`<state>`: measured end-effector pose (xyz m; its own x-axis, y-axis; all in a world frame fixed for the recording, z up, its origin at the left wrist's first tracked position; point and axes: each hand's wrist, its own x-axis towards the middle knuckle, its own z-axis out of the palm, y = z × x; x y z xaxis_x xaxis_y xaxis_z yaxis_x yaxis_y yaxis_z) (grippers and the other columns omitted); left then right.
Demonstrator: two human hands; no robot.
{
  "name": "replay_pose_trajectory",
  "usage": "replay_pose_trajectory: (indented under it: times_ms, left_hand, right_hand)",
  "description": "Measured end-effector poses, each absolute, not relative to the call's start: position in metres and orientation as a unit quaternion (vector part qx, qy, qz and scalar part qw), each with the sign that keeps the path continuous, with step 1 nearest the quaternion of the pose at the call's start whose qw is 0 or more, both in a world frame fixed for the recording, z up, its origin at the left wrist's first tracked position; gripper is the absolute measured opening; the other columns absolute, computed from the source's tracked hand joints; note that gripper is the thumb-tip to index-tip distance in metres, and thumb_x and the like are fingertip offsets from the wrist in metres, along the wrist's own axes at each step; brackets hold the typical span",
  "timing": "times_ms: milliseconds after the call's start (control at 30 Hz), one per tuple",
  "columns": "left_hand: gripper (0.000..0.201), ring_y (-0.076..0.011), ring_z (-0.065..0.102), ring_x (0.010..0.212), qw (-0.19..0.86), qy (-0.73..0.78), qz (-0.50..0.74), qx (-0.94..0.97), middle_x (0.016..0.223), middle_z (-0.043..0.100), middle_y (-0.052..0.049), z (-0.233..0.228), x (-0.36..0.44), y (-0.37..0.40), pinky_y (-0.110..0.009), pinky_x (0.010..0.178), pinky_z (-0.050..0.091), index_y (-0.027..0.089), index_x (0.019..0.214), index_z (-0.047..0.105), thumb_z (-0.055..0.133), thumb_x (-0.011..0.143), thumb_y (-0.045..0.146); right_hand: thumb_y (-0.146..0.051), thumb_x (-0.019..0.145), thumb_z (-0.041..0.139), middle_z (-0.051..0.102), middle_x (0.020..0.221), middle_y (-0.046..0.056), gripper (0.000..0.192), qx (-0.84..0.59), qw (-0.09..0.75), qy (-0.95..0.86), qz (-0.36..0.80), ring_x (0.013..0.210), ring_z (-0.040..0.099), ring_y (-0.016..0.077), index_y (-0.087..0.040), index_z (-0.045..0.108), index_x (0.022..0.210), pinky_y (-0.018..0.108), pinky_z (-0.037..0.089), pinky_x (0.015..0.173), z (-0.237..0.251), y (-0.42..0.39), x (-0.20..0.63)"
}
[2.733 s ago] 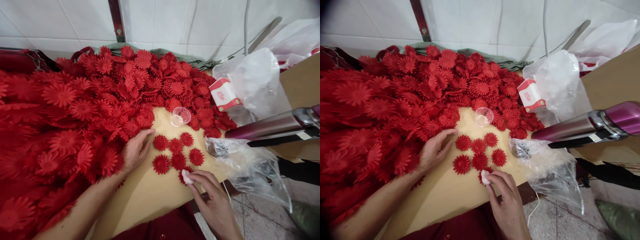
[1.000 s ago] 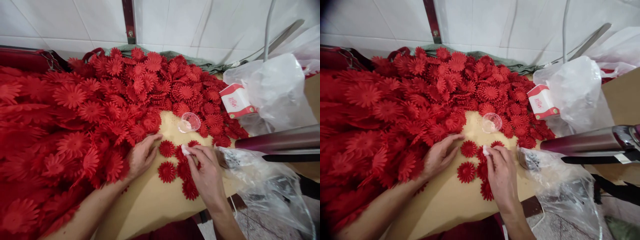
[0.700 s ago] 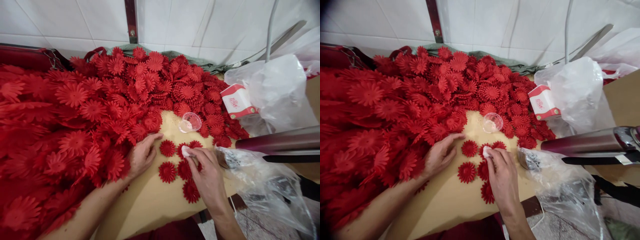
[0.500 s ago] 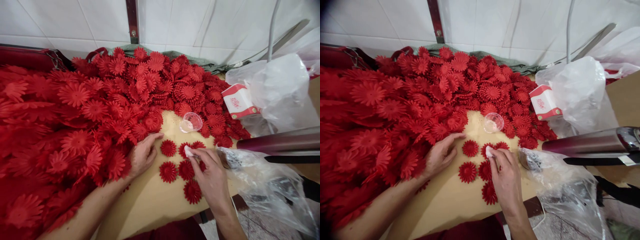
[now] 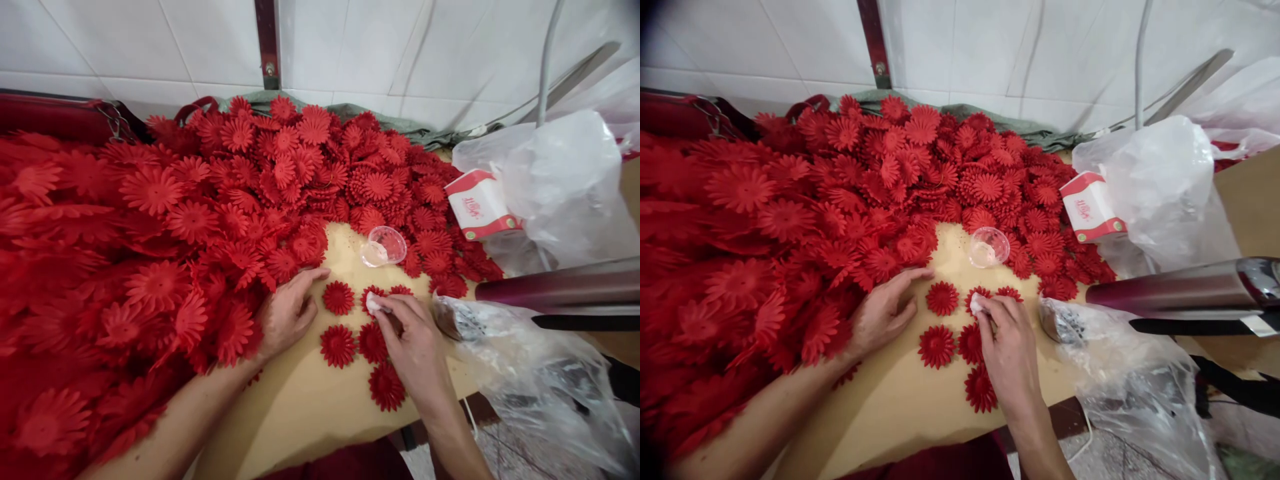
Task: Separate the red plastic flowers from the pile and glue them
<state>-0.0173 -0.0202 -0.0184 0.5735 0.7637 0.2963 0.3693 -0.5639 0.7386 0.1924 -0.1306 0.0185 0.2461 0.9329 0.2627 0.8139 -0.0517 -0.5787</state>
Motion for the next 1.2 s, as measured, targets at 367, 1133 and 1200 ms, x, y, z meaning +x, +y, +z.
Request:
replay_pose_trajectory:
  times_ms: [367, 1133, 1200]
  left_hand:
    - [0.053, -0.0214, 0.064, 0.129, 0.332, 0.328, 0.308, 0.829, 0.134, 0.068, -0.008, -0.017, -0.016, -0.023, -0.038, 0.11, 0.053, 0.021, 0.137, 0.052, 0.054, 0.086, 0.008]
    - [0.05, -0.021, 0.061, 0.133, 0.316, 0.307, 0.282, 0.853, 0.136, 0.069, -0.005, -0.019, -0.018, -0.022, -0.037, 0.115, 0.049, 0.022, 0.138, 0.053, 0.061, 0.089, 0.015]
    - [0.051, -0.0214, 0.06, 0.133, 0.318, 0.303, 0.275, 0.855, 0.137, 0.068, -0.005, -0.019, -0.019, -0.021, -0.038, 0.116, 0.048, 0.022, 0.139, 0.053, 0.061, 0.089, 0.015]
  right_hand:
    - [-0.016, 0.101, 0.05, 0.071, 0.115, 0.008, 0.025, -0.653, 0.341, -0.666, 0.118, 0.107, 0.066, 0.0229, -0.024, 0.069, 0.116, 0.043, 0.056, 0.096, 0.015, -0.115, 0.153]
    - [-0.009, 0.098, 0.056, 0.073, 0.106, 0.006, 0.025, -0.634, 0.356, -0.68, 0.09, 0.1, 0.068, 0.0202, -0.023, 0.069, 0.114, 0.038, 0.058, 0.09, 0.009, -0.157, 0.139]
    - [-0.01, 0.099, 0.056, 0.072, 0.107, 0.007, 0.025, -0.633, 0.35, -0.685, 0.084, 0.1, 0.068, 0.0202, -0.022, 0.067, 0.117, 0.038, 0.058, 0.09, 0.01, -0.16, 0.136]
